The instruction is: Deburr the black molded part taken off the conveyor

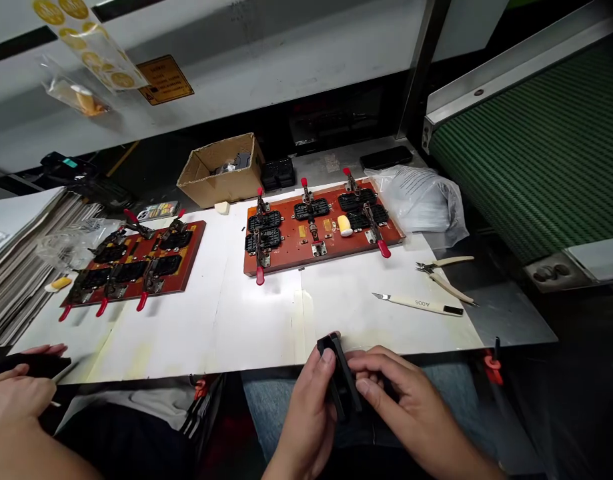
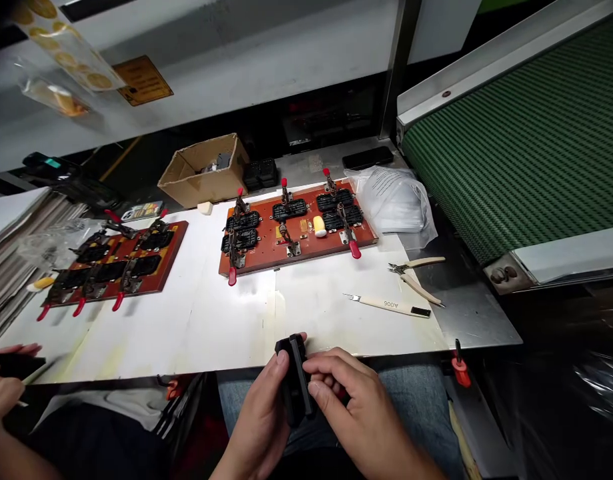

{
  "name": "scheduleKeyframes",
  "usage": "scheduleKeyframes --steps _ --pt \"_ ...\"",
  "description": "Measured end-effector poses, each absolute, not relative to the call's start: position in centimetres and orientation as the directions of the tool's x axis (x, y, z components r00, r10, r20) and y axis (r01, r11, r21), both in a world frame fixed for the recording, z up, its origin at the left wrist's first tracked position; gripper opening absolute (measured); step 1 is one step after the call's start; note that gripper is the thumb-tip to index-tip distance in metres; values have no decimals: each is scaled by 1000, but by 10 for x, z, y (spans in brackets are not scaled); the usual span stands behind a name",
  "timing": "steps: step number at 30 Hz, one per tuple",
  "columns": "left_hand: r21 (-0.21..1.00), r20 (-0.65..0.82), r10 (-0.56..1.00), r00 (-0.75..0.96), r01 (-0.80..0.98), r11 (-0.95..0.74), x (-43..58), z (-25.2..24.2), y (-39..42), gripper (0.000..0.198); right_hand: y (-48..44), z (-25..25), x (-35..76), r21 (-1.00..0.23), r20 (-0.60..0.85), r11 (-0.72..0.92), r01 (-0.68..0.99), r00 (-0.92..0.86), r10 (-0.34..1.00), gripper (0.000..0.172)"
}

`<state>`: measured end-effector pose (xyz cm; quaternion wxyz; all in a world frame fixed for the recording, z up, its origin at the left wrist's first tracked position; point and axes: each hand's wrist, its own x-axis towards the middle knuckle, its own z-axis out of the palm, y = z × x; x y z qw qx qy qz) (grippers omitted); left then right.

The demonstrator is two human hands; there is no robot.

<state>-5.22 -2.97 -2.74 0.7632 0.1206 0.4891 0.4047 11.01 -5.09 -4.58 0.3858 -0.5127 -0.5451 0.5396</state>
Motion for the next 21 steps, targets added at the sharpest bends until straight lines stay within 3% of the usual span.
scheduleKeyframes --steps 5,10,14,18,21 --pt "617 -632 752 186 -467 634 -48 -29 -29 61 -52 -43 109 -971 7 58 230 -217 976 23" --pt "775 -554 823 122 -287 564 -47 -26 -29 83 -56 -43 109 -990 -139 -130 58 -195 971 21" --pt "893 -428 904 28 -140 427 -49 -25 -41 91 -63 -38 109 -982 -170 -183 -39 -227 959 28" --pt "967 -253 966 54 9 253 -57 -25 -54 95 -69 -32 106 -992 -116 -104 65 -224 968 43" --pt "997 -36 994 99 78 28 -59 -20 -59 80 -74 -32 107 -987 19 51 151 -207 978 42"
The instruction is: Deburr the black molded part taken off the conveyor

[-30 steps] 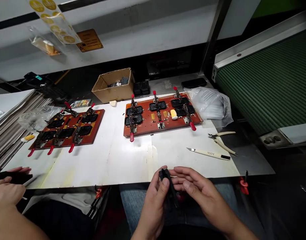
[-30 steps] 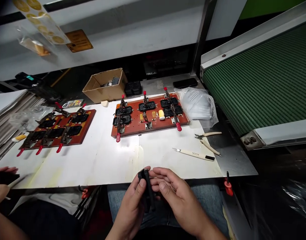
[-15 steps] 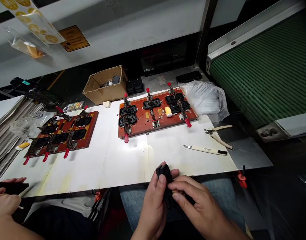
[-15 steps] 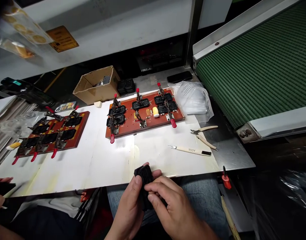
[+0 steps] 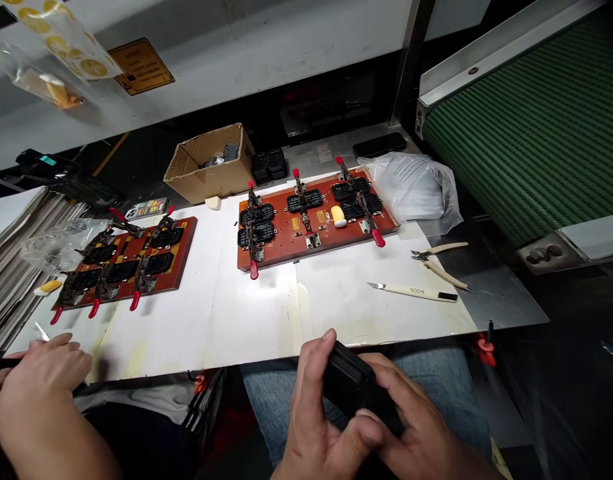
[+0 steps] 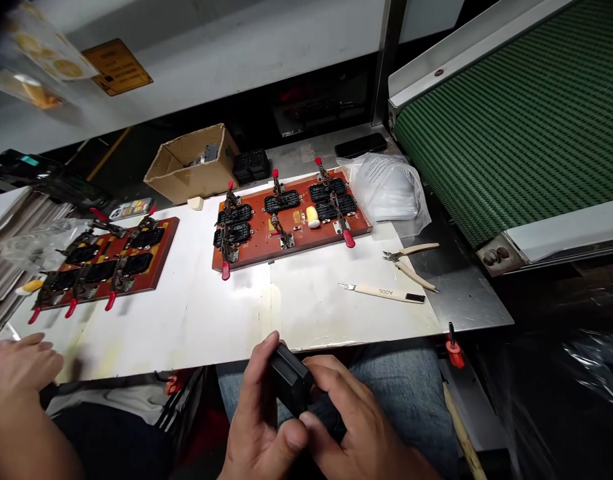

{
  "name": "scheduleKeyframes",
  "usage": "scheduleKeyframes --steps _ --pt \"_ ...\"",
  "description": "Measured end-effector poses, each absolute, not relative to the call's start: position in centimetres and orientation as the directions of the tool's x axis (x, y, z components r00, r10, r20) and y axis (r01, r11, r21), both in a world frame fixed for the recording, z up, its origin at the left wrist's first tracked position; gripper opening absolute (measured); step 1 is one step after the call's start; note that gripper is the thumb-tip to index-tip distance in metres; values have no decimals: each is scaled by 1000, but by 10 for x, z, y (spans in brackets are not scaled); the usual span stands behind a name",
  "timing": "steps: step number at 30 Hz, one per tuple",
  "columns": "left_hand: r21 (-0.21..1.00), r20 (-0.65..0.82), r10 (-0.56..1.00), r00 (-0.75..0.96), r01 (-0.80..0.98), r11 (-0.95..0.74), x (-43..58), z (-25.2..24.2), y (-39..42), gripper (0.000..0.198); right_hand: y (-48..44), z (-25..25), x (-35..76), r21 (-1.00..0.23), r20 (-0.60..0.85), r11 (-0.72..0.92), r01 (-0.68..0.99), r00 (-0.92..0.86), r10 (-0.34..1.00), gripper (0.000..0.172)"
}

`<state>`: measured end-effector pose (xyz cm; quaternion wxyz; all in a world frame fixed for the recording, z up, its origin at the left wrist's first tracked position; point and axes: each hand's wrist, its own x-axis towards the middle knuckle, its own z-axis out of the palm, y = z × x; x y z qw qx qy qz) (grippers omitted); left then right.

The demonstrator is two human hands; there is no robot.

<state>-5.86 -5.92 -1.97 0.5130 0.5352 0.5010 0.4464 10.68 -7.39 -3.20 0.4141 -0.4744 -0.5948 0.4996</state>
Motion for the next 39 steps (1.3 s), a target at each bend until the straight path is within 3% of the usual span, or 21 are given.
scheduleKeyframes --steps 2,4,8,12,16,27,39 --pt "991 66 992 110 109 -78 -58 -15 -63 57 -77 -31 108 -965 80 118 234 -167 983 41" --pt "985 123 984 125 104 -136 -60 -13 -67 49 -79 -28 110 -936 134 170 308 -134 982 43" --pt "989 119 978 174 62 -132 -70 -18 -71 59 -82 -24 114 -909 209 251 332 -157 965 43" --pt "993 118 957 266 -17 -117 -76 -21 -66 41 -86 -31 117 -927 199 247 281 -190 962 39" --pt "992 86 961 264 -111 -58 -73 -21 -64 34 -90 -39 119 -939 173 226 260 -212 962 37" --pt "993 36 972 230 -115 -10 -67 -17 -67 34 -89 -45 121 -933 156 212 291 -205 966 39" --pt "970 -8 974 228 -236 63 -66 -27 -66 29 -84 -41 120 -947 168 216 237 -207 964 40"
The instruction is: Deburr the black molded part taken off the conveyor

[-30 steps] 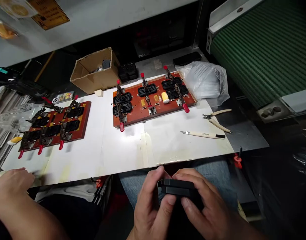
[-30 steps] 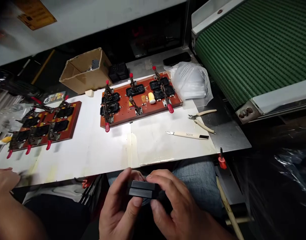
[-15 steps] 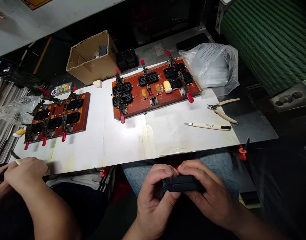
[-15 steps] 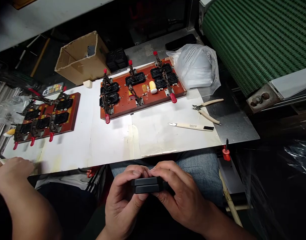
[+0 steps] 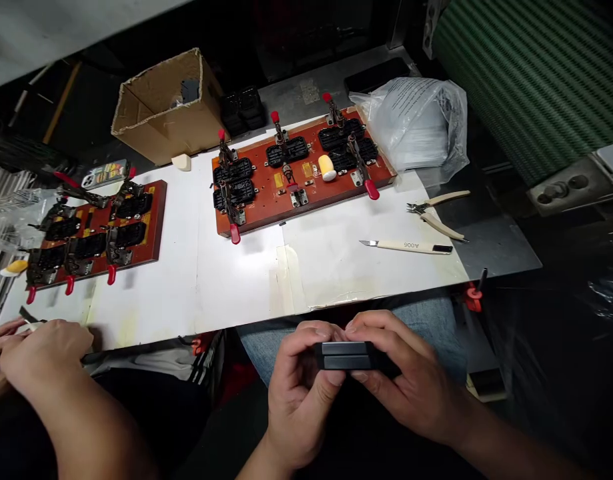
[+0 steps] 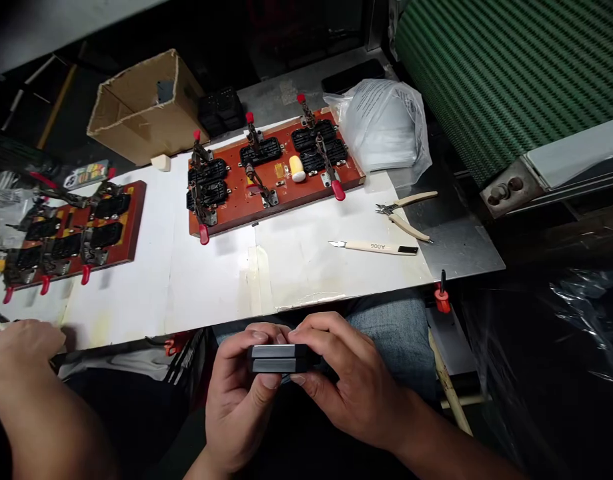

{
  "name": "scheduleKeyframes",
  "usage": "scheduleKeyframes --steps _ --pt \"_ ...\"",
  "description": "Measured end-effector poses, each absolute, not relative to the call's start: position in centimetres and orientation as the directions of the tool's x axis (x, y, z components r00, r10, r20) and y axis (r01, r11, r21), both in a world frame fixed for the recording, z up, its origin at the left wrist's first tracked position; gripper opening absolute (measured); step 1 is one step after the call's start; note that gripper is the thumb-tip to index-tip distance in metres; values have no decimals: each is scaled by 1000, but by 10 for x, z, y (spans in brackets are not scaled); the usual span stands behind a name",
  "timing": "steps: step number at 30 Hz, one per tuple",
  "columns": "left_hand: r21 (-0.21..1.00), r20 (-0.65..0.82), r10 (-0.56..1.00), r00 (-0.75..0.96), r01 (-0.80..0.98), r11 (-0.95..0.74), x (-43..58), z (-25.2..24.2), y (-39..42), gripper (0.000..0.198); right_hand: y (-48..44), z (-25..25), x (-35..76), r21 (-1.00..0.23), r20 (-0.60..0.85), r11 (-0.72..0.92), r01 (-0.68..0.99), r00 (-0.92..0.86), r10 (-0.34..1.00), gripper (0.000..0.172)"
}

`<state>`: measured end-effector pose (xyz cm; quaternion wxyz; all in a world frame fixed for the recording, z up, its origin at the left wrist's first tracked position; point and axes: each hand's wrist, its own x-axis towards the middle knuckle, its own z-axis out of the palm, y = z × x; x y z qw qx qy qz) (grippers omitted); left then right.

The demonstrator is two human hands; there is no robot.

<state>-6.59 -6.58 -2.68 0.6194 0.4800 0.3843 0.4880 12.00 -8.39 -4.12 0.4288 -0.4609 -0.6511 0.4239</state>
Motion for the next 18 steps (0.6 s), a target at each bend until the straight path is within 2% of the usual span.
scheduleKeyframes --steps 9,14,18 --pt "891 -185 940 285 -355 283 -68 -39 -69 29 -83 -34 122 -910 228 283 303 -206 952 55" --pt "822 -264 909 321 -418 386 -64 -39 -68 29 -82 -31 121 -891 252 303 338 -185 950 55" --pt "759 -294 891 345 -482 437 -58 -41 -70 30 -82 -27 121 -880 274 321 350 -178 945 47"
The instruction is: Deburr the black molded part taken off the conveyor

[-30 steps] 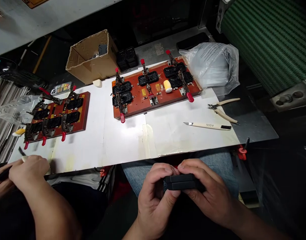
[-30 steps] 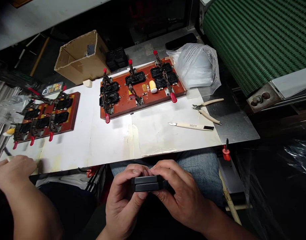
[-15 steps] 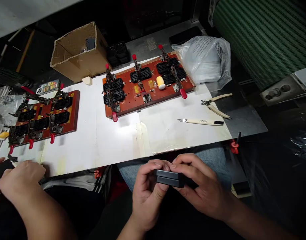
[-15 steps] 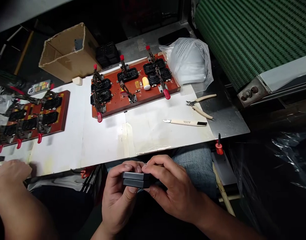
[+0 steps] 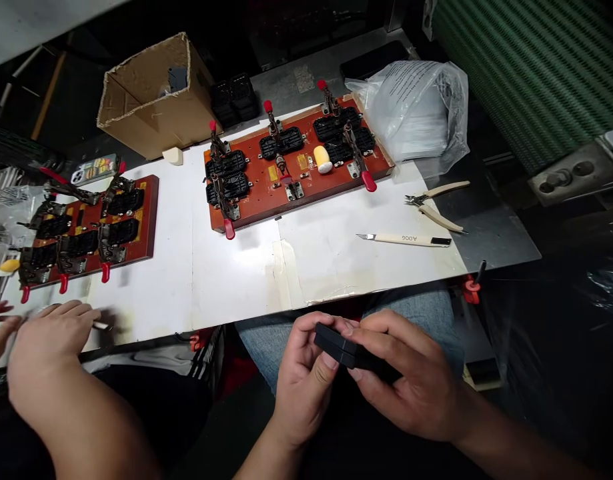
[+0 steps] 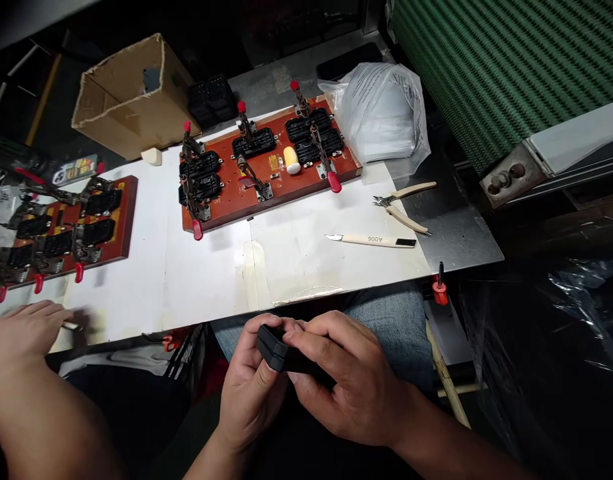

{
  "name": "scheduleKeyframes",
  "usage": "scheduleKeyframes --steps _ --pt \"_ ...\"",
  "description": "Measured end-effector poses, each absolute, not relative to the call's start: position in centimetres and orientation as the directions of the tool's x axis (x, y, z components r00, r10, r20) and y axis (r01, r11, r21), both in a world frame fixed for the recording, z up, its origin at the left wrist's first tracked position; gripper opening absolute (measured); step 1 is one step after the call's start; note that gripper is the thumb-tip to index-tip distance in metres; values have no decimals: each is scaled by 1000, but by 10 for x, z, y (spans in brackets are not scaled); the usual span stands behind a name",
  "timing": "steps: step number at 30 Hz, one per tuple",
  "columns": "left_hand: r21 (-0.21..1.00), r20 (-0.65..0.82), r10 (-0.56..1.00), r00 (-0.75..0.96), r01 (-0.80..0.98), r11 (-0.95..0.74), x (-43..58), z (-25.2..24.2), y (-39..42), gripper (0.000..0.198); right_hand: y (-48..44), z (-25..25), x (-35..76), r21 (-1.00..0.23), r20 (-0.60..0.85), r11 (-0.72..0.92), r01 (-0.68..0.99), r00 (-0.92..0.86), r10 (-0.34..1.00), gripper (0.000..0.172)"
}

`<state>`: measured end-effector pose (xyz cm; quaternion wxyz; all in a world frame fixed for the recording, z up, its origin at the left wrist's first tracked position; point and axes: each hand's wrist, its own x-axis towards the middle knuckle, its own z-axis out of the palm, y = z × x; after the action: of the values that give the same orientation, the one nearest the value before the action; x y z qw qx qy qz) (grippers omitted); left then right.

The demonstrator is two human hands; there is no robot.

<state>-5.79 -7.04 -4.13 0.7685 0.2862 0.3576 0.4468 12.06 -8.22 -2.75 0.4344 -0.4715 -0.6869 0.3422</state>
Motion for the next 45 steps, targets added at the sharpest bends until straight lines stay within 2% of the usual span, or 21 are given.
scheduleKeyframes --steps 4,6,9,11,14,21,25,28,31,36,40,42,45 --pt "734 -327 878 348 -491 468 -58 -45 -74 31 -83 -26 121 -884 257 305 355 -176 950 43" --pt "800 -311 896 317 -422 426 -62 -44 -73 31 -81 -27 123 -900 232 282 332 -183 955 39" --pt "980 -142 935 326 -88 180 -72 -35 -65 34 -78 -29 128 -921 208 256 292 -186 960 41" --pt "993 -6 908 420 106 -43 -77 -26 -57 41 -77 -29 133 -929 199 246 276 -188 962 39" --pt "971 90 848 523 144 -192 -80 -12 -46 46 -77 -28 138 -947 182 231 222 -217 959 28" --pt "977 115 850 514 95 -189 -80 -9 -44 48 -83 -32 140 -989 140 147 11 -237 961 32" --pt "998 -41 905 423 59 18 -85 -14 -51 59 -89 -34 140 -980 19 -12 -198 -156 988 27" --pt "995 -95 912 399 7 101 -86 -14 -52 43 -90 -35 141 -954 -48 -83 -289 -127 991 22" --pt "998 -42 920 391 -29 58 -83 -13 -50 29 -90 -36 141 -943 -69 -109 -315 -137 988 20" --pt "999 -1 930 368 -32 13 -82 -13 -48 26 -89 -37 139 -935 -82 -134 -328 -167 983 19" --pt "1000 15 928 371 -9 -13 -84 -13 -48 25 -89 -38 141 -948 -99 -155 -277 -206 974 18" --pt "1000 26 925 379 5 -30 -85 -13 -46 26 -90 -38 143 -958 -102 -151 -246 -202 974 22" --pt "997 56 912 407 28 -73 -85 -15 -44 27 -91 -39 147 -969 -106 -142 -201 -181 978 37"
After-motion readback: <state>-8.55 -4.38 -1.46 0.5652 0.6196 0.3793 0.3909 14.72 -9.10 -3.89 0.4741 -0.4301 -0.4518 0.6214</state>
